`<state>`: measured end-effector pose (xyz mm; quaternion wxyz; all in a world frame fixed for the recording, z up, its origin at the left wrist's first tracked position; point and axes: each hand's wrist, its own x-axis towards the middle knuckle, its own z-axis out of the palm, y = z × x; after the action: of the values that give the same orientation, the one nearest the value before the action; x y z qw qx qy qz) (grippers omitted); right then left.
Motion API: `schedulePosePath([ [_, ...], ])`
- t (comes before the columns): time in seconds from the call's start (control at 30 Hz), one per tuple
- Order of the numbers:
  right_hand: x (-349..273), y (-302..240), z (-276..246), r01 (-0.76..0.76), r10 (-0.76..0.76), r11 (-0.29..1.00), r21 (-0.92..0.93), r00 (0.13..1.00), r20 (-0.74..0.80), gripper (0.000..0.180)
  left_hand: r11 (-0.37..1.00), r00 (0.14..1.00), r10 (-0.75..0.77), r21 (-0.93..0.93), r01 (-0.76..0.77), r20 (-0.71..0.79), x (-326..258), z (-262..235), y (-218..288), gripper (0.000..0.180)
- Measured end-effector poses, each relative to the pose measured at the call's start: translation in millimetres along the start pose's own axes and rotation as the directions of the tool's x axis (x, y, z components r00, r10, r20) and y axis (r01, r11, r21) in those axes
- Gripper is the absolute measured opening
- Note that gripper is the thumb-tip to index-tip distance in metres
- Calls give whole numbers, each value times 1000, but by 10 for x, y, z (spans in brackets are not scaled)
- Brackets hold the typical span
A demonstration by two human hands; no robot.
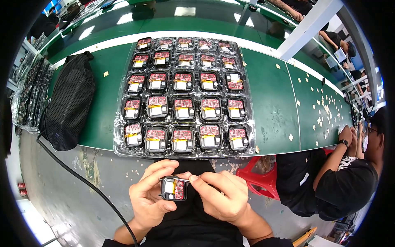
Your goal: The recorder uses tweezers to pick up small electronic components or cartridges and places them into designated slots in a plastic packaging tray on a factory assembly line.
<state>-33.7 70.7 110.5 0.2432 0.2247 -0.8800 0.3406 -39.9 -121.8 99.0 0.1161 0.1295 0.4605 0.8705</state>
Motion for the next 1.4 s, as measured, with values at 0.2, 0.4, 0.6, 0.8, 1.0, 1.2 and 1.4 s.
schedulePosePath([
  [0.2,25,30,-44,117,-113,990,-84,992,52,42,1000,999,-28,2,28,-24,-14,-2,-21,63],
  [0.4,141,63,-169,94,-94,996,13,995,42,32,996,987,17,88,-3,-162,-62,73,13,70],
  [0.6,262,569,-444,-169,88,969,-182,919,-384,18,955,961,269,146,-257,-64,82,-86,253,64],
  [0.8,180,1129,-523,-506,731,643,575,631,-261,22,744,910,403,543,-391,103,792,-134,585,47],
  [1.0,142,1129,-498,-422,719,610,671,650,-245,25,249,906,406,938,-239,123,1714,-193,863,25],
  [1.2,135,1128,-503,-417,720,598,684,654,-231,25,-107,926,350,988,-107,139,2443,-374,728,29],
  [1.4,120,1151,-520,-405,714,601,689,660,-235,25,-300,956,272,954,-21,107,2686,-412,545,29],
])
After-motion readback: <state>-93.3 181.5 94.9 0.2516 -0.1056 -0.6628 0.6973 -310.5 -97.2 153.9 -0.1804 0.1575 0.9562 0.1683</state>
